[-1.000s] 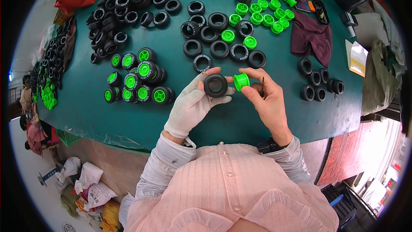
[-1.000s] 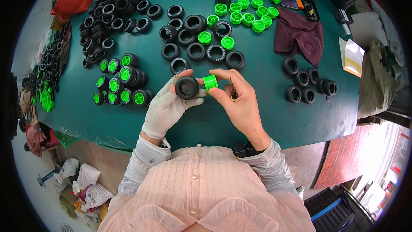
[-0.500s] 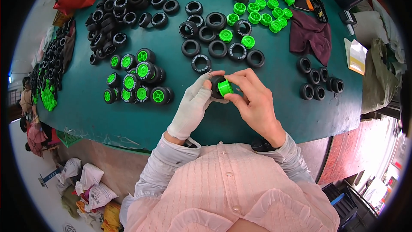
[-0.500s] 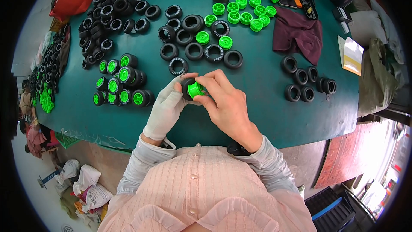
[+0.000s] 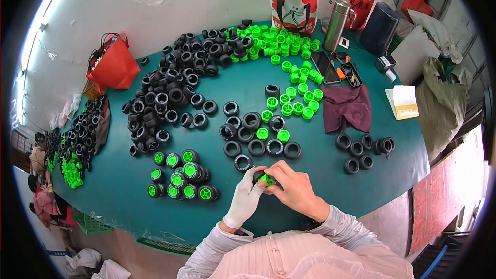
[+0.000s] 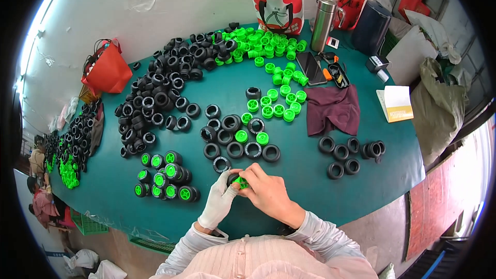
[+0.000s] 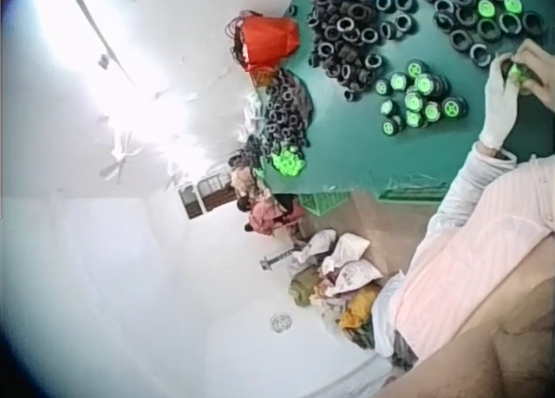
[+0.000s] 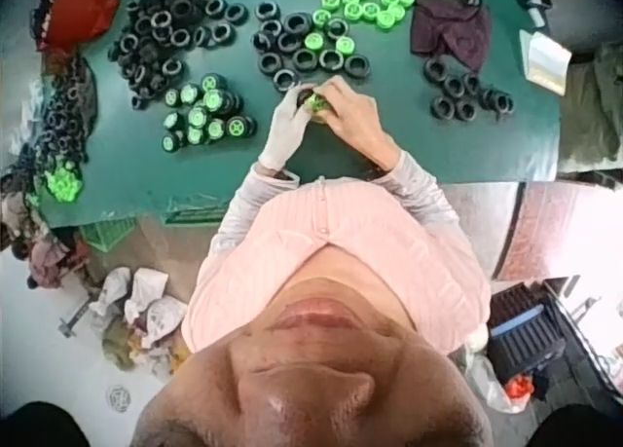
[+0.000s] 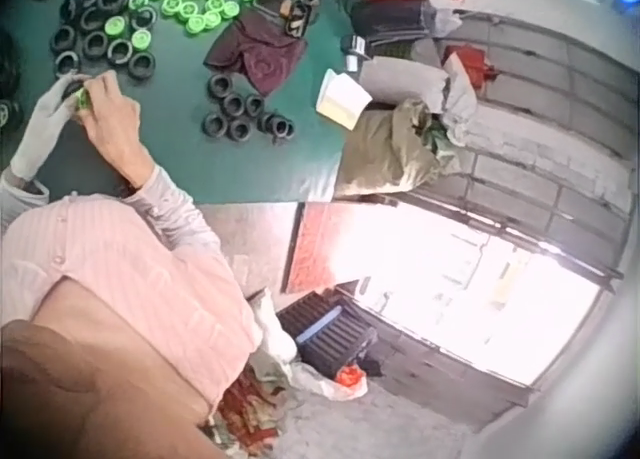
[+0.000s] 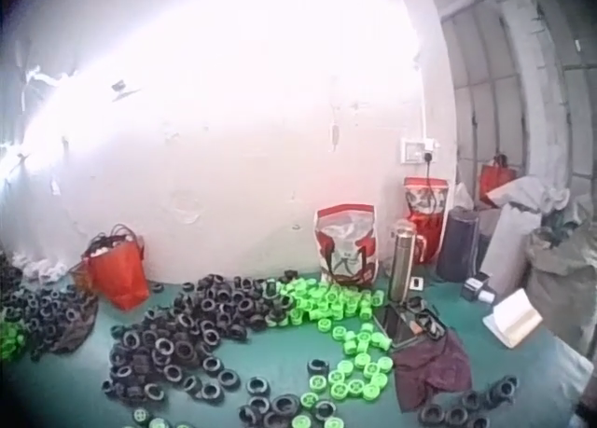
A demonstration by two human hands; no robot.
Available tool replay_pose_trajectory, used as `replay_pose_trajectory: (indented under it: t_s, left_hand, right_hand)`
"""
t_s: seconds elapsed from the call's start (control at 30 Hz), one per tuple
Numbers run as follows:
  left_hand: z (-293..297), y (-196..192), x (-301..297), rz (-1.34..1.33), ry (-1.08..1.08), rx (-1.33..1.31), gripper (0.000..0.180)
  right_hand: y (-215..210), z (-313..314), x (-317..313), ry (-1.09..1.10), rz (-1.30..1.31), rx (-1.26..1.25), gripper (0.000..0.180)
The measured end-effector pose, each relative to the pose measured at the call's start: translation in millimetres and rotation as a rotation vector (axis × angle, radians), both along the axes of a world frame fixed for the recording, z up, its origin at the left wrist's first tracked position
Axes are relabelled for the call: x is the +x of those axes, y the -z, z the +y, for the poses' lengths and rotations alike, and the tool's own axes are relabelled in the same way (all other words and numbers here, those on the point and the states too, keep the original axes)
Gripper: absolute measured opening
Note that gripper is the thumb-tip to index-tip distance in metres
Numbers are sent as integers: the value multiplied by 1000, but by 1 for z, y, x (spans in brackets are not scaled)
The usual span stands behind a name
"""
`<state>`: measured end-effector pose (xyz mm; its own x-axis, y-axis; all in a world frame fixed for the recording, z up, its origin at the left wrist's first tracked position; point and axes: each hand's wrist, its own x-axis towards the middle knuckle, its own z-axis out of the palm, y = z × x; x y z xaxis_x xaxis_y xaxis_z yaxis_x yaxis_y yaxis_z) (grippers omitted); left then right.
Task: Manually inserting green plastic wheel hubs into black rubber tires.
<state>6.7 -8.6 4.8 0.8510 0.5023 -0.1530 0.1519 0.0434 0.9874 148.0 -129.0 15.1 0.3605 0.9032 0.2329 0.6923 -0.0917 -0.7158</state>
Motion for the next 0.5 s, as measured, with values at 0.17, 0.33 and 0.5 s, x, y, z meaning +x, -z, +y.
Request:
replay_pose_trajectory:
  t_s: [0.17,0.33,0.5]
  left_hand:
    - [0,-2,6,-55,-105,-56,44]
    - [12,-12,2,21,-176,-185,46]
    - [11,-18,-8,-91,-257,-535,37]
  right_hand:
    - [6,9,-8,52,-36,-9,43]
    - [-6,11,7,-3,121,23,49]
    - [6,-3,22,200,504,-83,31]
